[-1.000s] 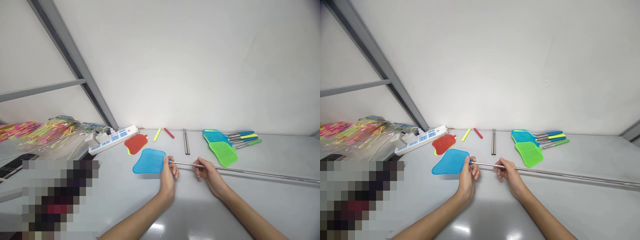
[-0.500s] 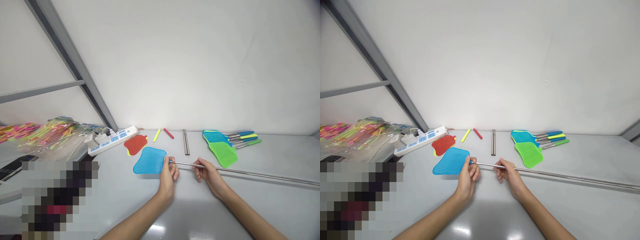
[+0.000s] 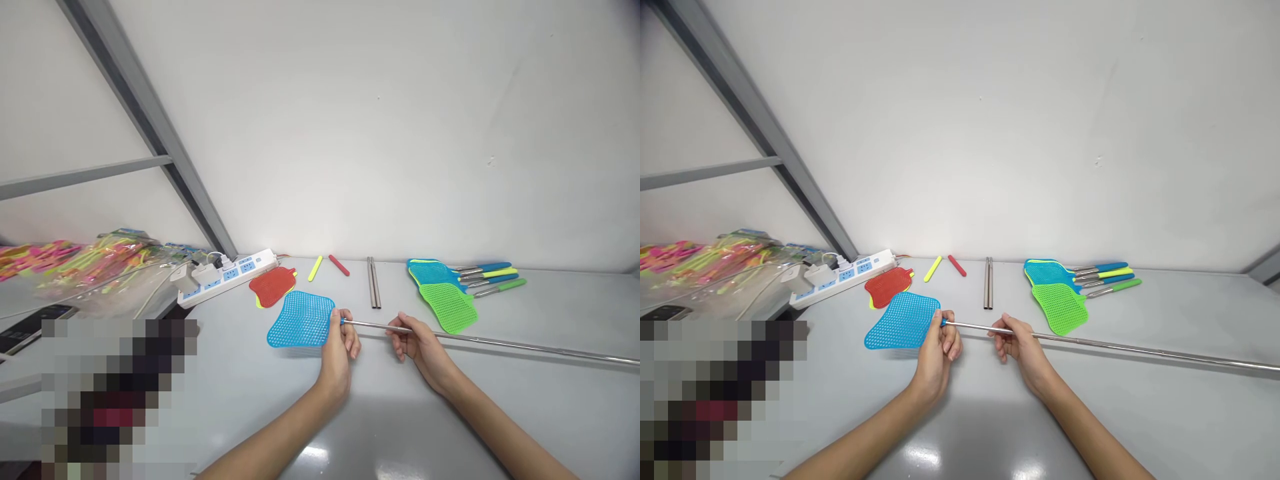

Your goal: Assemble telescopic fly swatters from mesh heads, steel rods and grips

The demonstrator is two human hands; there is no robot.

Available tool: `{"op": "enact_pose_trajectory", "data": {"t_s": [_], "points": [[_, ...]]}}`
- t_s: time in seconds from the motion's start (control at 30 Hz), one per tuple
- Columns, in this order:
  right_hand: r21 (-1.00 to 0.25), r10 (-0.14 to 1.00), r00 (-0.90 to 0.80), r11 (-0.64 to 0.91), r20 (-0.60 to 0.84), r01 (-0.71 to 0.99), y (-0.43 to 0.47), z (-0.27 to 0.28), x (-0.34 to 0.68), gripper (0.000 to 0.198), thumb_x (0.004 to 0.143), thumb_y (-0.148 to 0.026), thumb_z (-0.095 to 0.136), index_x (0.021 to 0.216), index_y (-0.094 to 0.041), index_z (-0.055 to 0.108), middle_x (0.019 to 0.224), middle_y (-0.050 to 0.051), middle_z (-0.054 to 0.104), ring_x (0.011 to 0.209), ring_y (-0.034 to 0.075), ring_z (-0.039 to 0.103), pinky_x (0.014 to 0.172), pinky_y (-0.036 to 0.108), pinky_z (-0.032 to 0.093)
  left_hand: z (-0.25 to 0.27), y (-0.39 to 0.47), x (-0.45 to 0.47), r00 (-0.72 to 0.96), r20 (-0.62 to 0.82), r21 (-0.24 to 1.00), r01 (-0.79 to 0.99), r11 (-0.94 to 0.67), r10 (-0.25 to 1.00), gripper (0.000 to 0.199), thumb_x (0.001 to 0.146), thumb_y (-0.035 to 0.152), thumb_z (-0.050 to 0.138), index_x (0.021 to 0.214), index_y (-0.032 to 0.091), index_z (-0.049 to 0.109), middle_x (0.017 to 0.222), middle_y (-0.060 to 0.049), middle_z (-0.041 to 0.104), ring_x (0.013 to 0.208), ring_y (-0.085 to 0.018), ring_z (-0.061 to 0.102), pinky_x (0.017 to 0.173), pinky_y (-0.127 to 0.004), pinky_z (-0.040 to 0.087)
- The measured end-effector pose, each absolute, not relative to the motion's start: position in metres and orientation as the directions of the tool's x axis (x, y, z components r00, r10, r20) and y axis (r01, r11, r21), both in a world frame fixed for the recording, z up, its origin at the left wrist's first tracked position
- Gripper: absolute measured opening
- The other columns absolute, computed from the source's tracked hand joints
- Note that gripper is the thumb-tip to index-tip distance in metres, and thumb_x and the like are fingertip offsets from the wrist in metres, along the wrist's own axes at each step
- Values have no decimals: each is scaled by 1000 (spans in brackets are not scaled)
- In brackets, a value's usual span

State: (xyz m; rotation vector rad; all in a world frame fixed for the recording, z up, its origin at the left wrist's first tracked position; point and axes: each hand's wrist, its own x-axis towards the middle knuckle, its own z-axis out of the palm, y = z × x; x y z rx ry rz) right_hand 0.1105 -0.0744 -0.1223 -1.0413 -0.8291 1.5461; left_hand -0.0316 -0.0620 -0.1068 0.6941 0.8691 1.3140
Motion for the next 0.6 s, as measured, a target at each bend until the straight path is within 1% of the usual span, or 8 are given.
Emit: {"op": "enact_pose_trajectory", "data": {"t_s": [0.1, 0.37, 0.6], "points": [[-897, 976, -87, -219, -201, -383, -74, -121, 112, 34, 78, -41, 41, 66, -14, 56, 50, 0, 46, 44, 10, 40, 42, 23, 31, -108, -62, -31, 31, -166, 850, -503, 159, 986, 35, 75, 52, 39, 73, 18, 44, 37, 10, 25, 32, -4, 24, 38, -17, 20], [-914, 987, 6, -145, -160, -380, -69, -123, 117, 29, 78, -38, 45, 64, -14, 55, 45, -3, 38, 42, 8, 35, 42, 22, 29, -111, -63, -30, -23, -200, 882, -439, 170, 980, 40, 73, 58, 36, 72, 19, 43, 38, 9, 30, 33, -5, 27, 37, -16, 23], [-942, 990, 15, -130, -142, -308, -69, -124, 118, 31, 78, -39, 44, 62, -15, 54, 46, -2, 39, 43, 9, 35, 43, 22, 29, -108, -62, -31, -22, -210, 879, -442, 179, 977, 35, 74, 54, 40, 71, 19, 42, 38, 9, 28, 33, -5, 26, 37, -16, 22]]}}
